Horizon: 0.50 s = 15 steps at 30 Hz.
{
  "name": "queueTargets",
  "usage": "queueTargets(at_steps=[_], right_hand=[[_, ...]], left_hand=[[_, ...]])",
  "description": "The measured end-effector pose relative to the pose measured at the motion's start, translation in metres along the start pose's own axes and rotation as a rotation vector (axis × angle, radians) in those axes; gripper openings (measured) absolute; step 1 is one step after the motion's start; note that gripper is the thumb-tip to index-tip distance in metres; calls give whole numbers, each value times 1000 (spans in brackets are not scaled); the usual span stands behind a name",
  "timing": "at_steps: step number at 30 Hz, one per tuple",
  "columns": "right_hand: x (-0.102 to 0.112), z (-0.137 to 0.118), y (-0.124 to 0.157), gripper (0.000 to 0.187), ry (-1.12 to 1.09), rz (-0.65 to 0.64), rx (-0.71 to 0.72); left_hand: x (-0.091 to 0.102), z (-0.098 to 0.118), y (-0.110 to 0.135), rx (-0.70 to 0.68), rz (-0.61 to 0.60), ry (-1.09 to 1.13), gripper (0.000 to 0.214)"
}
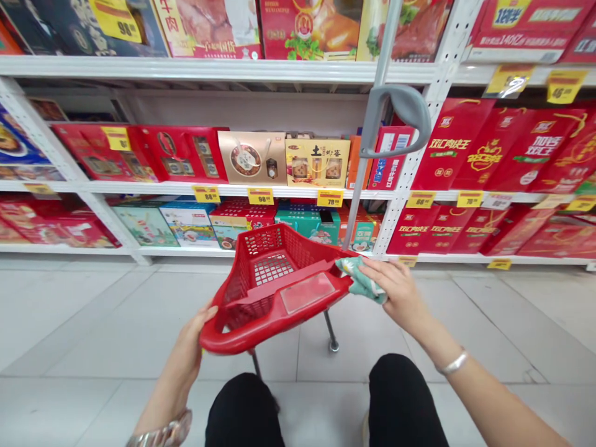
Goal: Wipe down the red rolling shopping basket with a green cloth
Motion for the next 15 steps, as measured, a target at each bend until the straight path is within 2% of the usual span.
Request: queueTargets(at_steps=[3,5,8,11,15], right_hand=[[4,39,0,60,201,36,-78],[11,55,1,61,312,60,-131],[26,49,1,60,299,109,-170],[37,-1,-6,58,101,145,-104],[29,-110,-21,49,-189,108,57]], left_hand=[[2,1,-11,19,27,9,47],[5,0,-16,39,70,7,39],[8,1,-21,42,114,29,33],[7,3,-24,44,135,52,33],[2,7,-22,57,156,85,36]])
Point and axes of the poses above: each hand's wrist, its own y-axis away from the middle knuckle, its own x-axis out of the back of the hand, z = x × y, the point moved 9 cm from there along -y, towards the middle knuckle, and after that the axes turned 13 degrees about -x, right-handed, at the moved point
